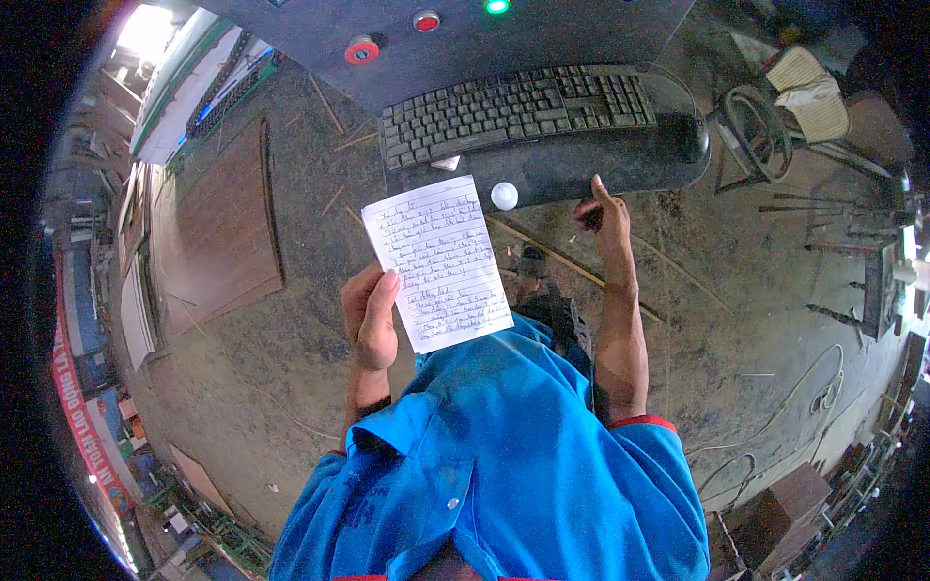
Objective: Interacting with a computer control terminal for a CNC machine and reviewing handwritten technical notes.
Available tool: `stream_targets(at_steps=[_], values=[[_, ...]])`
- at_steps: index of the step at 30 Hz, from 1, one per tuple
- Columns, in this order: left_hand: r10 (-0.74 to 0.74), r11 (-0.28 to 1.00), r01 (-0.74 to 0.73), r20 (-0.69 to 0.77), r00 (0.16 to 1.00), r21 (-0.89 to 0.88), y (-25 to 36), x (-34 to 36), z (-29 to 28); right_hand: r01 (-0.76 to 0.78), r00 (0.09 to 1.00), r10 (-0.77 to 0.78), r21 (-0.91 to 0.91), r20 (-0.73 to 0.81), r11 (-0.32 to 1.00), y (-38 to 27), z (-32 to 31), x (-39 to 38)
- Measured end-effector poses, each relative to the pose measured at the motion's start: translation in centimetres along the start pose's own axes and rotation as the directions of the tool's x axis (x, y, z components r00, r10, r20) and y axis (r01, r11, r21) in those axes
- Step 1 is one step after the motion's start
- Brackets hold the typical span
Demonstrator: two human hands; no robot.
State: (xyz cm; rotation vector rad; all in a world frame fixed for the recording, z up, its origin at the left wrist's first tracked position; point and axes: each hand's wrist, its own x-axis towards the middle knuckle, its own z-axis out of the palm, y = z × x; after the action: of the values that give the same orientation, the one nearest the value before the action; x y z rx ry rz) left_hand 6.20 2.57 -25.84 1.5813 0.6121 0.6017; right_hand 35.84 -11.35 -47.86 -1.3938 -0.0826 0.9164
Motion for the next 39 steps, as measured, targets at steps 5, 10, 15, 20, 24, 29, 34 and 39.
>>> stream_targets(at_steps=[5,10,15,20,24,29,34,39], values=[[-0.008,1.0,0.008,-0.002,1.0,0.013,-0.3,0.0,0.0,-0.001,1.0,0.002,0.027,-0.009,1.0,-0.2,0.2,-0.2],[0.079,0.996,-0.079,0.001,0.997,-0.052,-0.2,0.2,0.6,-0.021,1.0,0.021,0.03,-0.017,0.999,0.3,-0.4,0.2],[0.051,0.997,-0.052,-0.007,0.999,-0.061,-0.5,0.1,0.6,-0.022,1.0,0.022,0.048,0.001,0.999,0.0,-0.1,0.1],[0.06,0.996,-0.059,0.013,0.998,-0.059,-0.7,0.2,0.6,-0.021,1.0,0.021,0.01,-0.005,1.0,0.4,-0.5,0.3],[0.048,0.998,-0.048,-0.001,0.999,-0.049,-0.5,0.1,0.6,-0.041,0.999,0.041,0.032,-0.012,0.999,0.7,-0.6,0.6],[0.058,0.997,-0.058,0.008,0.998,-0.049,-0.2,0.1,0.4,-0.018,1.0,0.017,0.041,0.01,0.999,0.6,-0.4,0.3],[0.065,0.998,-0.065,-0.008,0.998,-0.021,-0.1,0.1,0.4,-0.006,1.0,0.006,0.048,0.001,0.999,0.7,-0.5,0.4],[0.054,0.998,-0.054,-0.009,0.998,-0.016,-0.4,-0.2,0.2,-0.054,0.998,0.054,0.023,-0.021,0.998,0.3,-0.3,0.3]])
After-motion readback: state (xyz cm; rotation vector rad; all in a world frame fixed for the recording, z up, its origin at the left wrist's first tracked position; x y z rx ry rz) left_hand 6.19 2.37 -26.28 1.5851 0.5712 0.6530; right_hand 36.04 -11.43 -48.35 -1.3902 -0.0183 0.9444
